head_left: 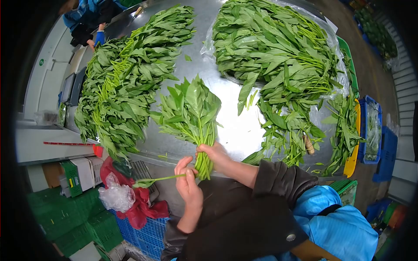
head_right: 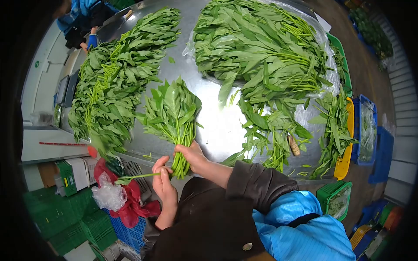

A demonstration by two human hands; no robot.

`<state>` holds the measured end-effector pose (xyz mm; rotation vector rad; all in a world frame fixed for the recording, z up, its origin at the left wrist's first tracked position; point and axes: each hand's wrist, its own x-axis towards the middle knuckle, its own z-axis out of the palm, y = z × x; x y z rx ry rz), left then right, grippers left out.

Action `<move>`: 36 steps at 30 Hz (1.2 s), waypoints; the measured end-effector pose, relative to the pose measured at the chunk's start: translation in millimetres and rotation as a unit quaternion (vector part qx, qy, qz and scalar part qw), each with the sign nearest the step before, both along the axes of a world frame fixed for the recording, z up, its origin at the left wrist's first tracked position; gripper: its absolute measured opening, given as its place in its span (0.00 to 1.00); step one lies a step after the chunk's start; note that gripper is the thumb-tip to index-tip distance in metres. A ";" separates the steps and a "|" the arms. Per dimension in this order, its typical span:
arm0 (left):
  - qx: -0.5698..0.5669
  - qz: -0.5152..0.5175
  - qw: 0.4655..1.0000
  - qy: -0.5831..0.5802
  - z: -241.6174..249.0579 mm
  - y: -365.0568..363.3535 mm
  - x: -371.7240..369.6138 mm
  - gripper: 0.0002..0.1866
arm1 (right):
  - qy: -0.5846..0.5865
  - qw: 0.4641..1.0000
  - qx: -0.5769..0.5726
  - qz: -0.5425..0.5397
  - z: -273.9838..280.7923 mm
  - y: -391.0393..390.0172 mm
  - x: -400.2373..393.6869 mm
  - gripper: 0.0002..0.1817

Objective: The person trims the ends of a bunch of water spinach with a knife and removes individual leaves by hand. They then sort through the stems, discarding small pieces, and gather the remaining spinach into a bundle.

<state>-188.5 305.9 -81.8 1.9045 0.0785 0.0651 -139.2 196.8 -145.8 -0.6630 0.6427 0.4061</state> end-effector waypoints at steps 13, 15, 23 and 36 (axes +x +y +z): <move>0.258 -0.402 0.866 -0.150 63.0 -95.5 14.0 0.30 | -0.061 0.970 -0.231 0.031 -72.0 23.2 -17.1 0.18; 0.287 -0.356 0.887 -0.061 47.9 -76.3 18.8 0.41 | -0.065 0.918 -0.390 -0.028 -75.7 21.8 -22.4 0.23; 0.088 -0.216 0.950 0.209 -1.3 5.6 17.6 0.41 | -0.207 0.952 -0.211 0.074 -11.9 -11.3 -10.1 0.26; -0.563 0.003 0.751 0.345 -86.7 -7.4 6.6 0.23 | -0.219 0.896 -0.386 0.009 -13.7 -29.9 -16.6 0.50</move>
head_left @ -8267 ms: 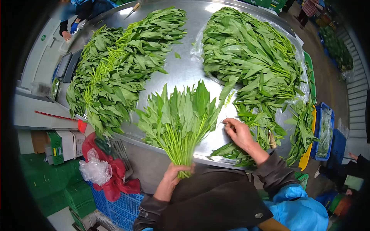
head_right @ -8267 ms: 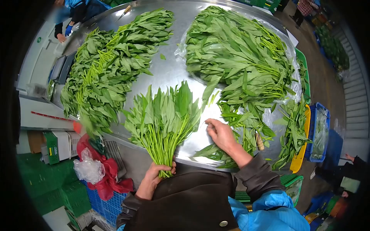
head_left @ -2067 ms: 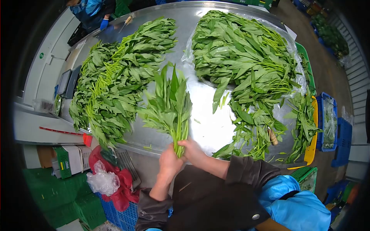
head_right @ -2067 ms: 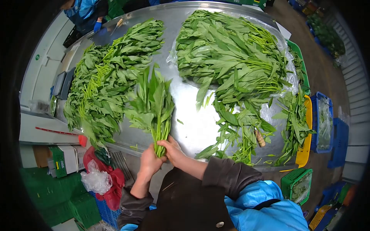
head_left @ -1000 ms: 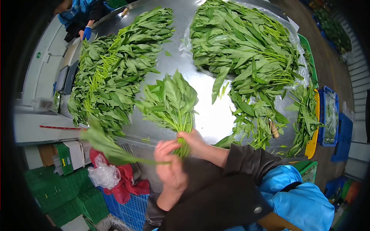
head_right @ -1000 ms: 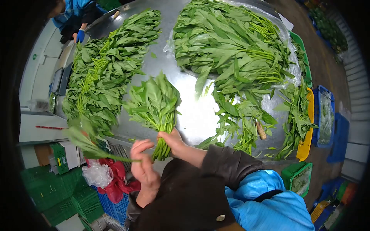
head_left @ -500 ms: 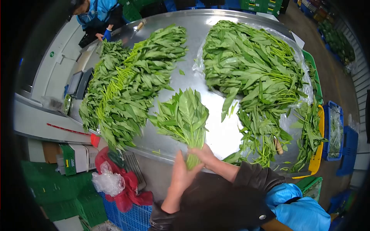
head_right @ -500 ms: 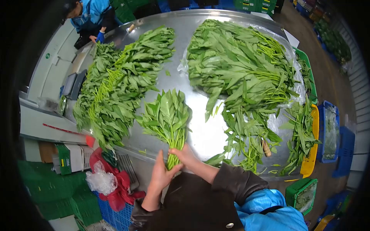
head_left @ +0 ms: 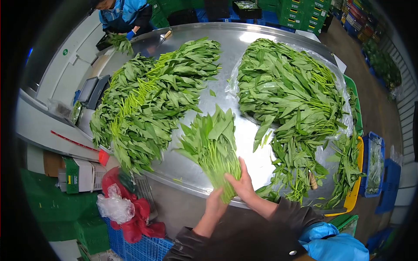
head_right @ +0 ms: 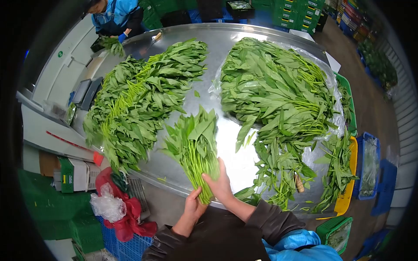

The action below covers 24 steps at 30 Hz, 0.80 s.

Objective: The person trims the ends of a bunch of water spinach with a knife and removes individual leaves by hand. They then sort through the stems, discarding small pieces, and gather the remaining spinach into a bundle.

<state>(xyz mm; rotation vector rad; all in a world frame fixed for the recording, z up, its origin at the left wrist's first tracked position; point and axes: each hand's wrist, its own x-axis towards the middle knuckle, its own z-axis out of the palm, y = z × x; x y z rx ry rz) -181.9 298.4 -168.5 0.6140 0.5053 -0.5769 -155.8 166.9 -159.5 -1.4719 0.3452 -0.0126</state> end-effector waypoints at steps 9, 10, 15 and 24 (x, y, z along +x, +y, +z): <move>-0.003 -0.137 0.990 0.012 1.8 8.3 23.3 0.26 | 0.208 0.954 0.182 0.120 -4.0 -29.3 22.2 0.30; -0.004 -0.137 0.990 0.011 1.1 6.6 23.8 0.26 | 0.213 0.947 0.194 0.140 -3.9 -30.0 25.7 0.26; 0.333 -0.079 0.925 -0.167 29.9 -9.4 26.7 0.24 | 0.028 0.992 0.034 0.116 19.8 -5.8 24.6 0.22; 0.102 0.030 0.987 0.117 -8.4 -15.5 17.9 0.20 | 0.105 0.987 0.102 -0.069 -39.5 18.9 12.7 0.20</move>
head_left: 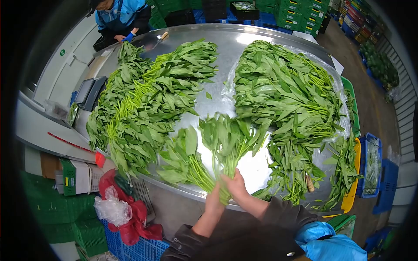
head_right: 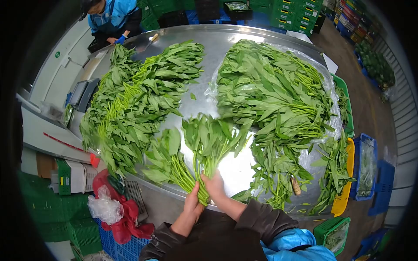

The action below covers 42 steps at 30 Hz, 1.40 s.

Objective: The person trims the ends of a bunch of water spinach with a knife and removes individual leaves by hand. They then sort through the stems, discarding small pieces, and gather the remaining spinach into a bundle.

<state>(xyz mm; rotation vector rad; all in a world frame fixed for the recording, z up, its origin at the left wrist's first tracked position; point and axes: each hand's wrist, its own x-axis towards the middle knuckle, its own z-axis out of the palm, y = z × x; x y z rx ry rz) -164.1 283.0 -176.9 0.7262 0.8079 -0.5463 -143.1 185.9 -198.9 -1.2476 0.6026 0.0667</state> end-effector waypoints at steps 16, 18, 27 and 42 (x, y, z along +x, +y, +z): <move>-0.068 -0.071 0.992 -0.079 -5.1 11.4 -1.9 0.22 | 0.042 0.910 -0.121 0.394 24.1 -54.8 22.8 0.34; -0.047 -0.095 0.989 -0.105 -1.4 11.6 0.1 0.25 | 0.011 0.843 -0.223 0.489 40.1 -56.4 32.0 0.36; -0.037 -0.063 0.987 -0.142 32.9 12.4 7.9 0.27 | -0.035 0.798 -0.302 0.521 89.1 -45.7 42.0 0.36; 0.000 -0.367 0.925 -0.101 135.7 72.8 73.4 0.24 | -0.433 0.464 -0.529 0.564 201.6 -49.2 100.9 0.58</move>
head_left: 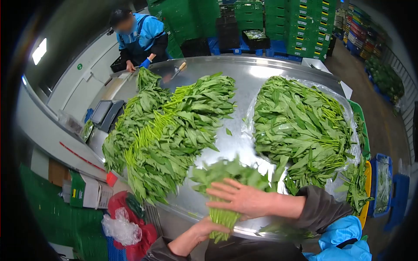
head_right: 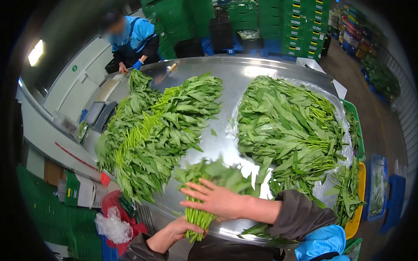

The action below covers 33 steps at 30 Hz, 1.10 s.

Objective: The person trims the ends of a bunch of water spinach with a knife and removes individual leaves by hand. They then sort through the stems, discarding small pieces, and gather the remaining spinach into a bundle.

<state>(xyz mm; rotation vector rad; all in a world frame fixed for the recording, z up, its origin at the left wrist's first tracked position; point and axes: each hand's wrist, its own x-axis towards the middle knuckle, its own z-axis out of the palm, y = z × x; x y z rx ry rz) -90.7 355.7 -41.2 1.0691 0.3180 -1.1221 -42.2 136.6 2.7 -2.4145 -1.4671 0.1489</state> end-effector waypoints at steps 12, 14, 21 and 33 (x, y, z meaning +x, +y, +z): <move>-0.069 -0.208 0.973 -0.079 23.2 121.2 139.2 0.20 | 0.027 0.995 0.094 -0.001 -25.3 103.0 106.4 0.36; -0.038 -0.041 0.993 -0.105 21.4 154.4 165.2 0.20 | -0.006 0.992 0.118 -0.055 -0.3 97.6 143.4 0.31; 0.409 0.438 0.655 -0.459 -48.7 373.3 257.9 0.17 | -0.267 0.880 0.232 -0.316 122.5 74.0 316.8 0.30; 0.556 0.504 0.660 -0.036 -151.8 442.6 249.8 0.25 | -0.421 0.820 -0.176 -0.345 22.1 45.0 596.2 0.26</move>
